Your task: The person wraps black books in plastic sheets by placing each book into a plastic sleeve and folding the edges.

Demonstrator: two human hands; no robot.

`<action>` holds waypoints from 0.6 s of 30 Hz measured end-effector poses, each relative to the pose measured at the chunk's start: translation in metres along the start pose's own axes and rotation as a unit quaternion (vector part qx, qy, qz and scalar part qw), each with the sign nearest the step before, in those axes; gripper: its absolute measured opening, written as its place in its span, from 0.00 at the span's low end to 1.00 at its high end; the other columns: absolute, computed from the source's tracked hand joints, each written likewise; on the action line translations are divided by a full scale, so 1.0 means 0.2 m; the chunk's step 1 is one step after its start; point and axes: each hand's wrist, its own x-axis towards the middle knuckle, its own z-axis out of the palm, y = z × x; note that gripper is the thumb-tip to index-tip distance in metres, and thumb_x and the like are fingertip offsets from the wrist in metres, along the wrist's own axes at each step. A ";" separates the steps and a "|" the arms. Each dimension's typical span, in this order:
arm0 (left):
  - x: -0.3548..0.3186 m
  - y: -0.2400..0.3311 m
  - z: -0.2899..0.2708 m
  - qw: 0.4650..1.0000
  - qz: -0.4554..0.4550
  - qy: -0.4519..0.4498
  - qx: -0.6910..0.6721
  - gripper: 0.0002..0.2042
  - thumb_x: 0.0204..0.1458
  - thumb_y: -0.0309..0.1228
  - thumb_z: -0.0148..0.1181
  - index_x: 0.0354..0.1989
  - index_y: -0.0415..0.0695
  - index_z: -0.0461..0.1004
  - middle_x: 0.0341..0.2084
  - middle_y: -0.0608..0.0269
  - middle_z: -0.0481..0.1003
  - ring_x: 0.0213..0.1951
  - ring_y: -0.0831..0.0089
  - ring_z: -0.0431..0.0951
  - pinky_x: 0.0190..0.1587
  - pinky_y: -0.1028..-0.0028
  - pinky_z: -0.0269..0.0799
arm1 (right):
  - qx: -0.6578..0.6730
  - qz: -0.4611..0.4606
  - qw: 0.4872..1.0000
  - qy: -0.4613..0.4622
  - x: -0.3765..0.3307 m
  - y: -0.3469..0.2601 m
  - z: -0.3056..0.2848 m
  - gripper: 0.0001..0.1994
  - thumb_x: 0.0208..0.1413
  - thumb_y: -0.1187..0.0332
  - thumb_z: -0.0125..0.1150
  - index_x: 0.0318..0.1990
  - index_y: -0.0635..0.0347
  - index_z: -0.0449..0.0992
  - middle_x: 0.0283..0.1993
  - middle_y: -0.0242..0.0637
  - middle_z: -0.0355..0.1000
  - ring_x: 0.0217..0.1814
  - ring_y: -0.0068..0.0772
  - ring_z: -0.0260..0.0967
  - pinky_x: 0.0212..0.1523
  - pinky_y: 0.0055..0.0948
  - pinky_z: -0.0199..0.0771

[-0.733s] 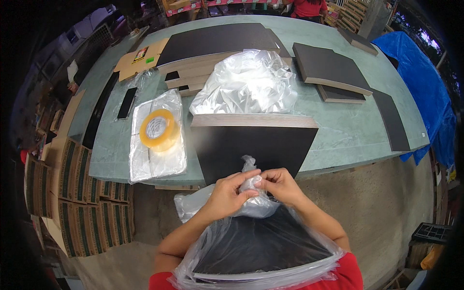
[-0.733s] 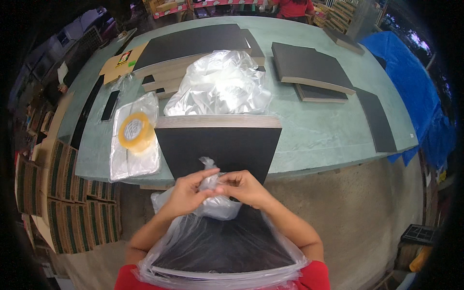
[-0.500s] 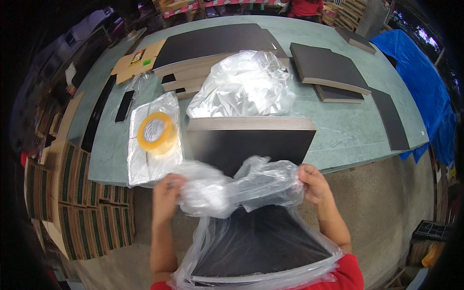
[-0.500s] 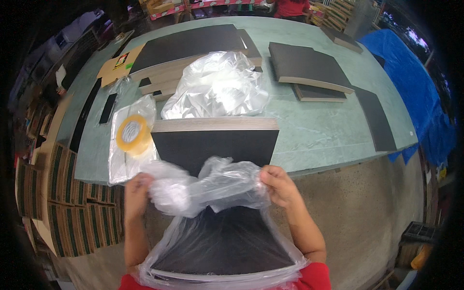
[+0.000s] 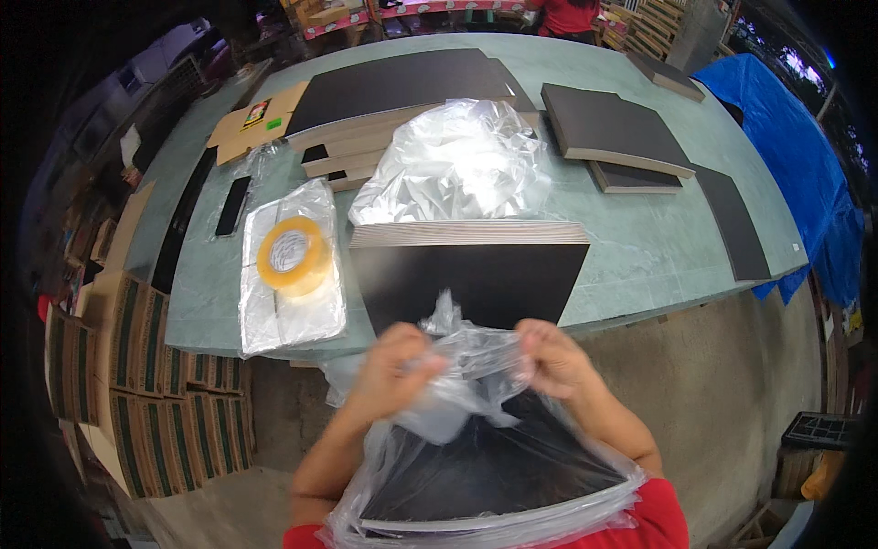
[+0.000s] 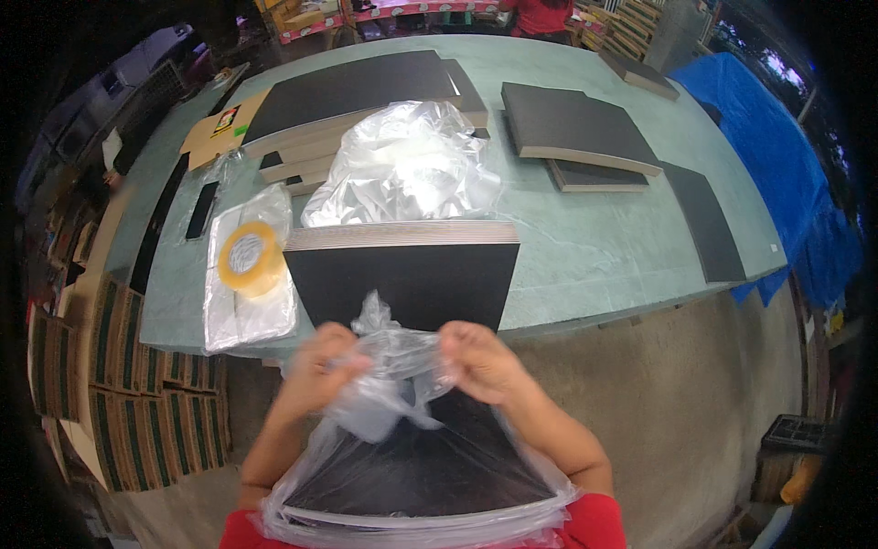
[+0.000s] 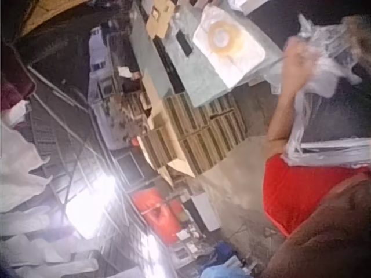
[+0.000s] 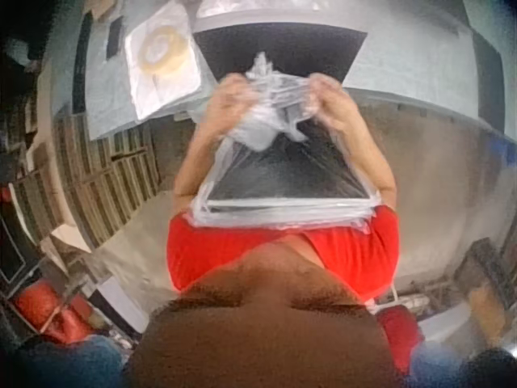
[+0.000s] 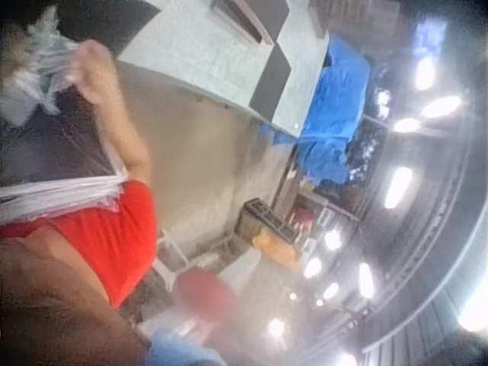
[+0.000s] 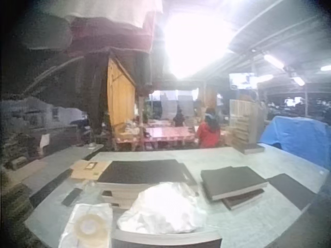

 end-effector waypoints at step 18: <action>0.01 0.25 -0.03 0.972 -0.167 -0.122 -0.113 0.05 0.40 0.27 0.58 0.21 0.39 0.70 0.19 0.63 0.70 0.22 0.80 0.68 0.27 0.80 0.62 | -0.224 0.055 0.973 -0.003 -0.01 0.02 0.20 0.07 0.46 0.70 0.59 0.26 0.65 0.73 0.24 0.32 0.70 0.23 0.18 0.63 0.24 0.17 0.64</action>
